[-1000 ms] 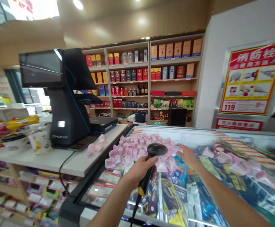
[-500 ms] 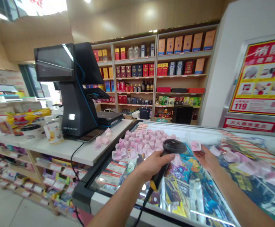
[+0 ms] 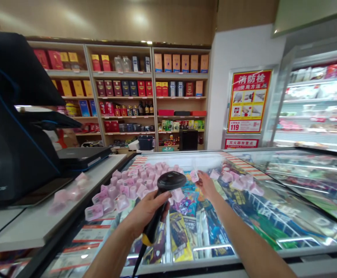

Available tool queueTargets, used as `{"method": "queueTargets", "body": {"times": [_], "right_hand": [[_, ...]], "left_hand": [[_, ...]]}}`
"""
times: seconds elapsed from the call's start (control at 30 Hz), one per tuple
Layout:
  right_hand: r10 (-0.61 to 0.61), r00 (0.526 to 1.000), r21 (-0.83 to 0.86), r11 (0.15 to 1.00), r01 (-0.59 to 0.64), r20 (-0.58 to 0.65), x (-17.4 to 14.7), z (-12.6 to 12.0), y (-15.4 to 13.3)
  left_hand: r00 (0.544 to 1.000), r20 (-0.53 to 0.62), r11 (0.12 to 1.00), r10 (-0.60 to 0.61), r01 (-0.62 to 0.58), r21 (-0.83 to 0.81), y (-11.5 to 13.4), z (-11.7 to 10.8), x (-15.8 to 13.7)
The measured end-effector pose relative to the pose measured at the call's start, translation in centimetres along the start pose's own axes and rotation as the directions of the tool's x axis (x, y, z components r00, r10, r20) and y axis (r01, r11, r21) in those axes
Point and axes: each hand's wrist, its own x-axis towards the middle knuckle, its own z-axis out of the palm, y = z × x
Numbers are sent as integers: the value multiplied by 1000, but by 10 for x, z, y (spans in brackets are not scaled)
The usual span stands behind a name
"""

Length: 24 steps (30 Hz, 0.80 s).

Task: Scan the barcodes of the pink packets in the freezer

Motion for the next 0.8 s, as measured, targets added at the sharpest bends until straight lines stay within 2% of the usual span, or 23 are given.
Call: {"method": "queueTargets", "body": {"times": [0.03, 0.07, 0.13, 0.2, 0.23, 0.3, 0.37, 0.43, 0.47, 0.53, 0.6, 0.63, 0.7, 0.73, 0.8], "right_hand": [[-115, 992, -216, 971, 100, -57, 2, -4, 0], [-237, 968, -437, 882, 179, -83, 3, -9, -1], [-426, 904, -771, 588, 246, -36, 6, -21, -3], [-487, 872, -918, 324, 228, 45, 7, -34, -5], [-487, 871, -950, 241, 198, 58, 7, -40, -7], [-481, 876, -978, 161, 129, 36, 7, -48, -12], [-500, 866, -981, 172, 89, -9, 6, -46, -18], [-490, 872, -953, 259, 156, 9, 1, -31, -20], [-460, 886, -921, 318, 226, 58, -3, -20, -20], [-320, 907, -805, 440, 398, 273, -15, 6, -13], [-191, 855, -724, 462, 512, 482, -30, 30, -2], [-171, 833, -707, 456, 540, 526, -36, 38, 3], [-174, 827, -702, 454, 549, 535, -44, 48, 10], [-183, 844, -705, 476, 525, 505, -45, 48, 12], [-169, 902, -697, 584, 416, 397, -41, 42, 11]], "left_hand": [[1000, -29, 1000, -3, 3, 5, 0, -2, 0], [998, -58, 1000, -10, 11, 5, 0, -4, 0], [994, -104, 1000, -25, 25, -2, -1, -10, -1], [990, -138, 999, -36, 35, -10, -4, -18, -2], [988, -152, 999, -40, 39, -9, -5, -21, -3], [985, -168, 999, -45, 46, 7, -9, -28, -4], [984, -172, 998, -49, 53, 21, -11, -31, -5], [982, -178, 998, -60, 62, 6, -12, -33, -5], [981, -182, 998, -69, 68, -10, -12, -33, -5], [980, -182, 996, -81, 75, -39, -11, -32, -5], [984, -163, 997, -67, 61, -42, -12, -31, -6], [987, -149, 998, -57, 52, -33, -12, -31, -6], [991, -126, 999, -44, 43, -12, -12, -30, -8], [992, -120, 999, -47, 47, -8, -12, -29, -9], [992, -112, 998, -63, 62, -11, -12, -27, -10]]}}
